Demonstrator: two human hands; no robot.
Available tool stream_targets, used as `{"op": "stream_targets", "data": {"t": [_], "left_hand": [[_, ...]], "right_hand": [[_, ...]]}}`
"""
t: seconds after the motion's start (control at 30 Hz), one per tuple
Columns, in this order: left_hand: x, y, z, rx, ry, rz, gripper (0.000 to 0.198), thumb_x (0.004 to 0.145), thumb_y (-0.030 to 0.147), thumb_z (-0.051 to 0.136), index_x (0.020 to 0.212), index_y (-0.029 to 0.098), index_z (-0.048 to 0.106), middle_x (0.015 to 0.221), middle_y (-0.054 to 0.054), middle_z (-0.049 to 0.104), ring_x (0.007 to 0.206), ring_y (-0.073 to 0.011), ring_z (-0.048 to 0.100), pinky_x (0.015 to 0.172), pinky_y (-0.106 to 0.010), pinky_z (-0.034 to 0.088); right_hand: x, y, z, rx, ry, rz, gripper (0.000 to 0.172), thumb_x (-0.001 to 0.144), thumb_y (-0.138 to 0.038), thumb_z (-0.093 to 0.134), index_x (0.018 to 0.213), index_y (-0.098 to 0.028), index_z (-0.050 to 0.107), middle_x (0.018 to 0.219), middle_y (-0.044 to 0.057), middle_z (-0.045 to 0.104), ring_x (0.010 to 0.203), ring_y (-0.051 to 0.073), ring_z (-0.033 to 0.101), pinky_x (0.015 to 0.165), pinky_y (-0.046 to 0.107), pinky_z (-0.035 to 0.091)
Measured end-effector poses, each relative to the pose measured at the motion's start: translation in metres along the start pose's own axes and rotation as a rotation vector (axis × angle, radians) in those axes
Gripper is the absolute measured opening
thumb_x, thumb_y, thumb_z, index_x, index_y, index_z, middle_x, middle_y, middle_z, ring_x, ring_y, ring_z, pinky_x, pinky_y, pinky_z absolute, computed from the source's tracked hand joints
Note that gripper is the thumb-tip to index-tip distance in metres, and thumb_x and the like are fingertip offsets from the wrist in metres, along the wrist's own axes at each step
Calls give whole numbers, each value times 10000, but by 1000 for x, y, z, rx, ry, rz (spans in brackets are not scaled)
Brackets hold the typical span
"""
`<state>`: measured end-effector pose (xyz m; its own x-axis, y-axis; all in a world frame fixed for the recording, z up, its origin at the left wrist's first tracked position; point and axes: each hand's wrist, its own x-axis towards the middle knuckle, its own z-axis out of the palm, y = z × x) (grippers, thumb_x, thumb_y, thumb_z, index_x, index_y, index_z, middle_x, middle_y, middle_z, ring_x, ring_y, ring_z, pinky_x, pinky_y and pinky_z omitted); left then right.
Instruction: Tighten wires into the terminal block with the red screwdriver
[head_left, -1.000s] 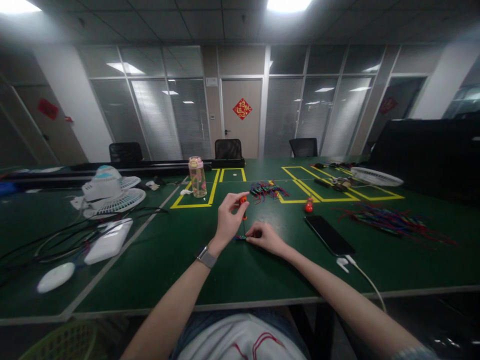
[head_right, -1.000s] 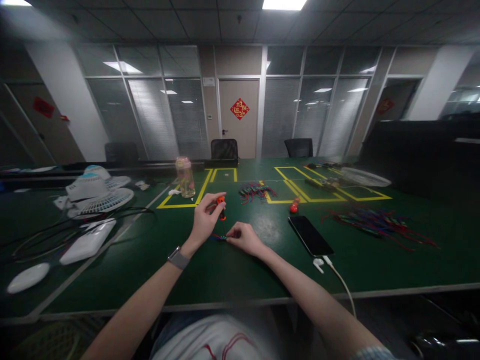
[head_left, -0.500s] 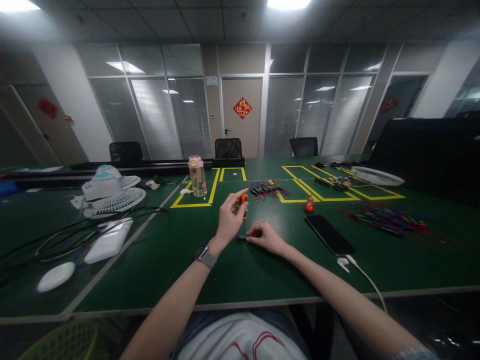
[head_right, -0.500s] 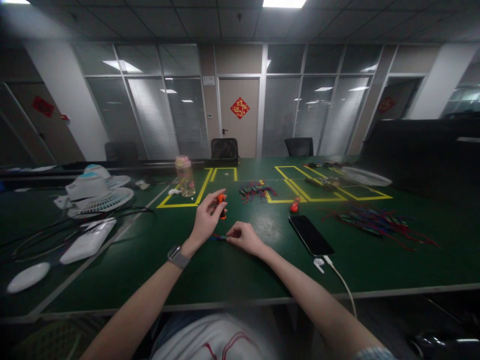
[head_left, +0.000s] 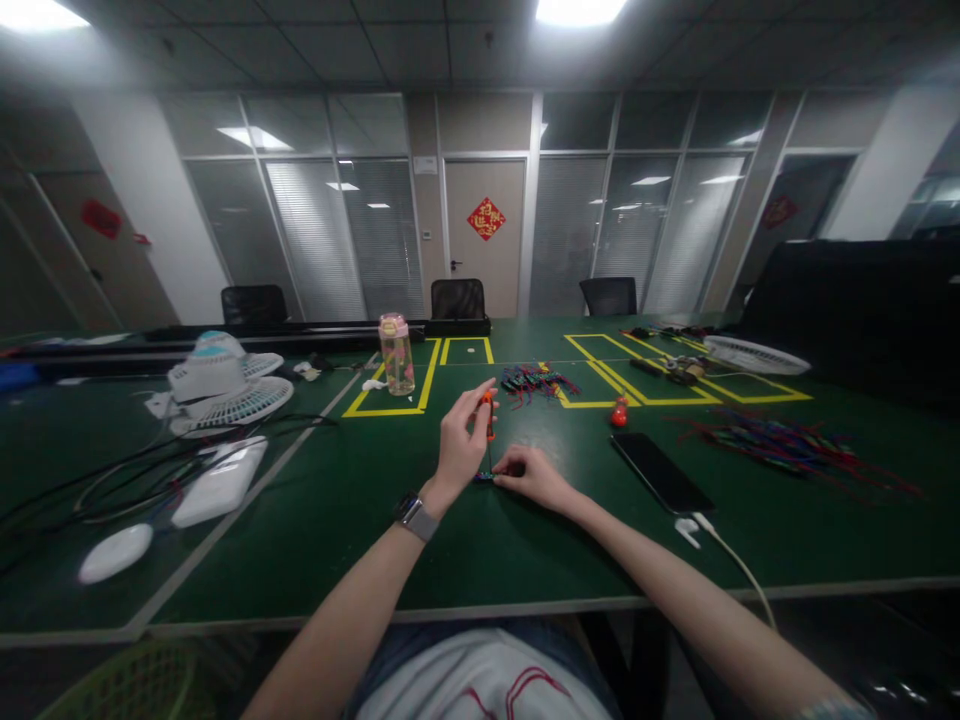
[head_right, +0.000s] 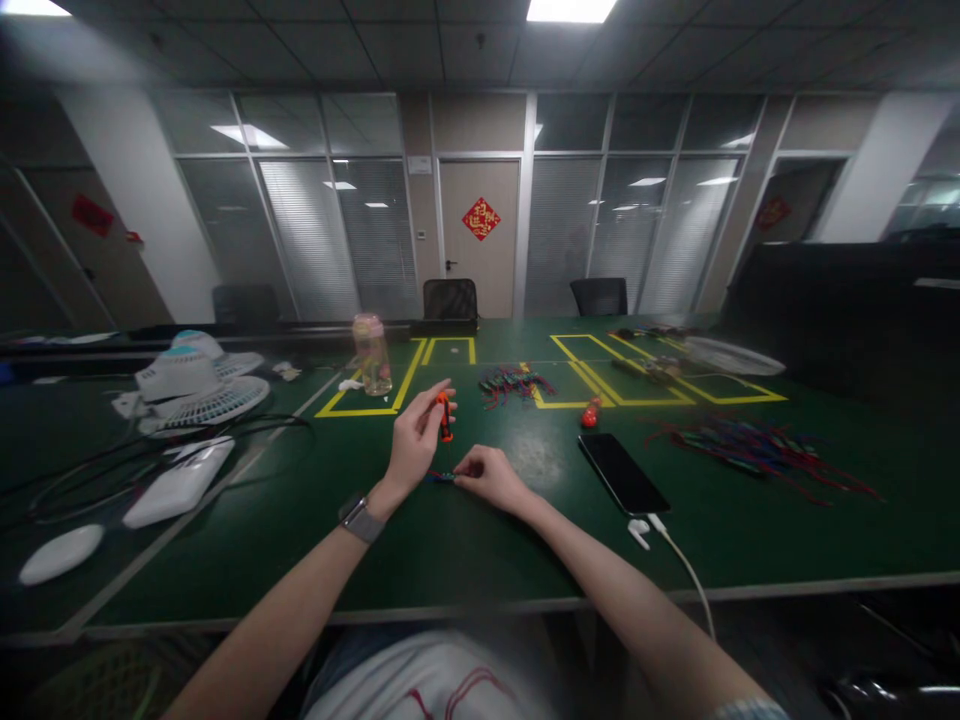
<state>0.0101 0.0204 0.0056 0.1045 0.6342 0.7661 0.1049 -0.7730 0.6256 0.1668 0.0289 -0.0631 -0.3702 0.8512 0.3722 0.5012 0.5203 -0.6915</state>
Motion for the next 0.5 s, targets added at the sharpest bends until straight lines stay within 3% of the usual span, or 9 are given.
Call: {"op": "stream_targets", "data": {"t": [0.23,0.33,0.43,0.5], "left_hand": [[1,3,0,223,163,63,209,813,256,712,1020,247,691,864,4,518,773,-113,556,693,-213,495],[2,4,-2,219,146,48,191,893,294,610,1060,243,687,915,-15,542,809,-123,571,722,-231,492],[2,2,-2,147,79,41,300,981,281,433,1204,245,631,1053,-50,605,945,-149,601,821,-273,503],[1,0,-1,80,44,12,336,992,283,402,1275,246,578,1124,-62,624,959,-156,620,802,-276,519]], "right_hand": [[-1,-1,-1,-3,-4,4,68,717,-131,733,783,-145,743,713,11,631,629,129,564,593,231,433],[-1,-1,-1,-3,-5,5,71,721,-126,729,787,-147,744,722,11,632,635,128,566,599,231,440],[-1,-1,-2,4,-7,-3,76,725,-128,727,795,-151,746,729,11,633,641,130,572,603,231,447],[-1,-1,-2,7,-9,-6,74,724,-130,728,793,-150,745,728,11,635,640,131,575,600,232,448]]}}
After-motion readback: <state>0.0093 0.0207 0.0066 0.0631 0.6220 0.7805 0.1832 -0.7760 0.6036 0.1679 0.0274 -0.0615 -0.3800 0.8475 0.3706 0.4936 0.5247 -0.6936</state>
